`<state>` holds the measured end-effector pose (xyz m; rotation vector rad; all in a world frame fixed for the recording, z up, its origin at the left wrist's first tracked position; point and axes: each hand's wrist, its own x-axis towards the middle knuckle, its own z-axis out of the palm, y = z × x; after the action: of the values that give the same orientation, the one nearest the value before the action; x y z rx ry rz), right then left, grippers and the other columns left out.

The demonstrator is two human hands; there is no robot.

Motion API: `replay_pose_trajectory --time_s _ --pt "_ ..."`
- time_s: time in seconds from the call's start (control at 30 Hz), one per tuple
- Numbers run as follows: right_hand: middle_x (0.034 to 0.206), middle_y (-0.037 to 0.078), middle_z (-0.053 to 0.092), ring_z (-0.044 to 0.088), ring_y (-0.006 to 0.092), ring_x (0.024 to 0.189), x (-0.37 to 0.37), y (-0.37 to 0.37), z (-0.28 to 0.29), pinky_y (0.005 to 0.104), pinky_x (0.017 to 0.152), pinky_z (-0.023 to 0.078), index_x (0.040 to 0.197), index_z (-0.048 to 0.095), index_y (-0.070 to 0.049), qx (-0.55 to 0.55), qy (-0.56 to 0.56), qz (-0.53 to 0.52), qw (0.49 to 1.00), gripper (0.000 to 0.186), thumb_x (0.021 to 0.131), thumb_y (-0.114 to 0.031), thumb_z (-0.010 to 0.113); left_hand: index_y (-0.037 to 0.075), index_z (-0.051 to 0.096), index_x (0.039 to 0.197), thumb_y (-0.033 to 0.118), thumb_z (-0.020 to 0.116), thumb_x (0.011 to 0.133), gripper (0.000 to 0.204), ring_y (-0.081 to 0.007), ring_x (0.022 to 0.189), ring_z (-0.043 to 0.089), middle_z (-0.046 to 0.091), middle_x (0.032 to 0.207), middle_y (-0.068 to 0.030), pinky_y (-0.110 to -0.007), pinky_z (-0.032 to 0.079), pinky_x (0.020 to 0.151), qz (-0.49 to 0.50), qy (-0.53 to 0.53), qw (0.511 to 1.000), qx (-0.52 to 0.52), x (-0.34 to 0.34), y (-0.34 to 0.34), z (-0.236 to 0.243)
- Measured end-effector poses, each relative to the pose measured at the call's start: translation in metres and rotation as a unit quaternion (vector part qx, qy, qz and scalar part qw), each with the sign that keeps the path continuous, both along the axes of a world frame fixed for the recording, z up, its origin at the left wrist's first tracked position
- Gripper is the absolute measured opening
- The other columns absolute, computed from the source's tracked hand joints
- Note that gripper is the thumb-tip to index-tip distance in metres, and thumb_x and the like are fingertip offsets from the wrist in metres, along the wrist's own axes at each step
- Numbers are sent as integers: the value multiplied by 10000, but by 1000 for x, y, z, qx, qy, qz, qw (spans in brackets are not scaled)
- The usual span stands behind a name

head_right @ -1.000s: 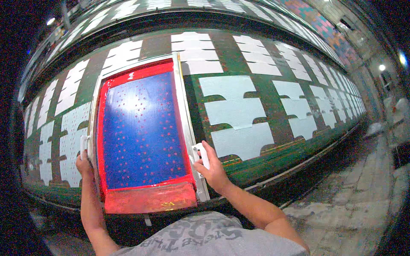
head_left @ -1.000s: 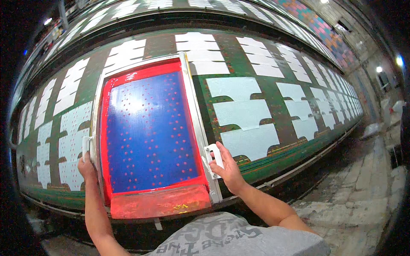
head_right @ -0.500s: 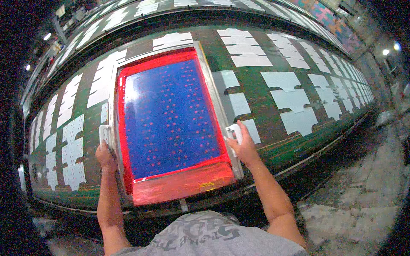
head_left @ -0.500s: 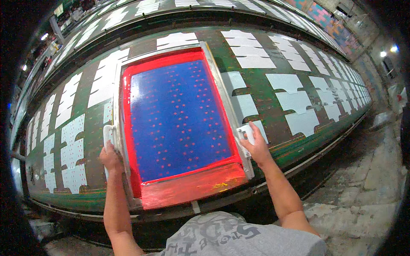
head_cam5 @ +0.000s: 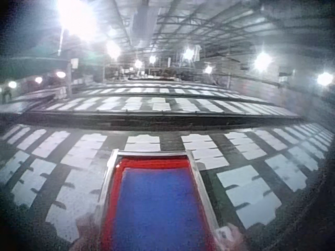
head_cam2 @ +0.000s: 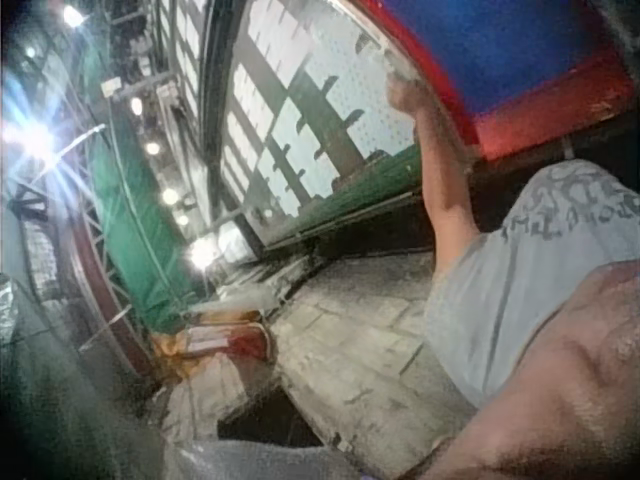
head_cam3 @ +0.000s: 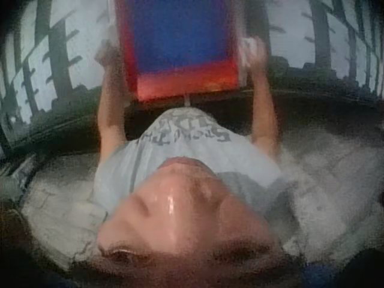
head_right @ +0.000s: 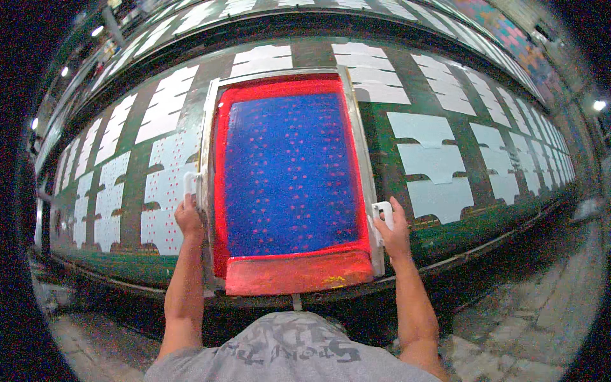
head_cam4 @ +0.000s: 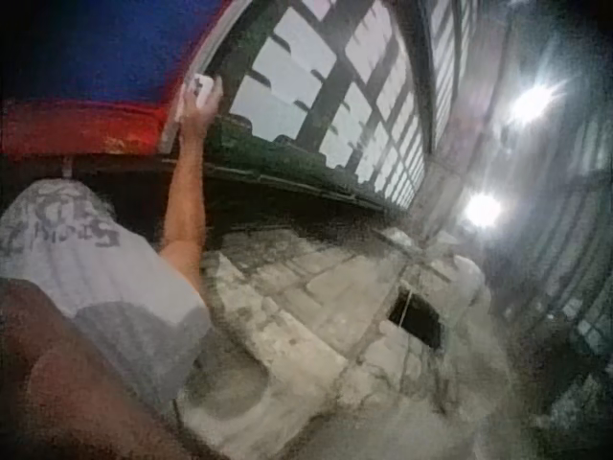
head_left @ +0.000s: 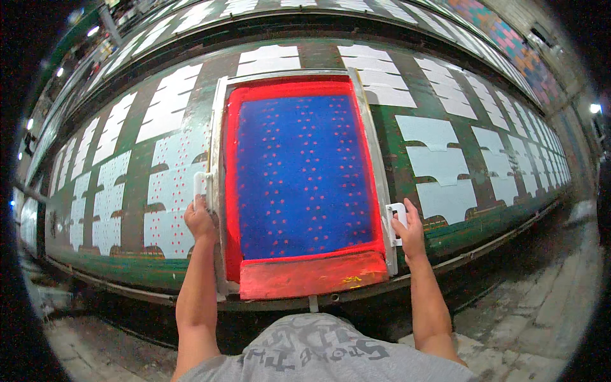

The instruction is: The person repeatedly places white paper sheets onto a green work surface, then uses a red-framed screen with a blue mesh to apply red dots onto the paper. The person aligns the screen, presses down with a squeegee, and lifts the screen to reveal the printed pattern. This cycle repeats across multiple sheets.

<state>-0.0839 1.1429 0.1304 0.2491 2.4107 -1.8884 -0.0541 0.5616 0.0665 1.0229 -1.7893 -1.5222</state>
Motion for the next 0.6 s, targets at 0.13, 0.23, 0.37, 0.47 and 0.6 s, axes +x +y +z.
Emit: replay_pose_trajectory --time_s 0.13,0.23,0.37,0.47,0.6 --pt "1304 142 675 658 221 1148 1 17 4 383 1055 531 1686 386 -27 -48 -24 9 999 792 986 -109 748 18 728 870 348 661 1115 416 -95 684 497 596 757 32 -341 422 636 2 10 999 -45 0 13 -11" --pt "1316 127 670 654 217 1149 1 23 7 375 1040 535 1697 366 -27 -42 -7 35 998 794 992 -83 726 -3 737 878 363 667 1111 440 -111 680 513 605 751 15 -361 436 634 18 -36 992 -118 0 16 -11" --pt "1267 91 691 663 152 1060 1 27 10 304 856 550 1717 340 -35 -36 -17 41 998 812 1000 -116 714 -1 733 856 387 668 1105 466 -136 648 517 597 700 -19 -389 433 613 16 -24 996 -81 5 21 -7" --pt "1299 95 702 666 134 1041 0 29 12 278 807 539 1720 333 -33 -31 -4 51 998 812 1008 -144 707 0 740 866 397 664 1105 470 -151 652 536 612 694 -29 -401 451 628 25 -30 996 -80 5 24 -3" --pt "1328 106 696 664 135 1047 -1 37 14 272 790 538 1714 335 -21 -23 -14 44 999 813 1002 -142 708 -9 751 891 406 664 1103 474 -184 664 571 635 702 -59 -422 476 657 27 -38 991 -129 1 34 -1"
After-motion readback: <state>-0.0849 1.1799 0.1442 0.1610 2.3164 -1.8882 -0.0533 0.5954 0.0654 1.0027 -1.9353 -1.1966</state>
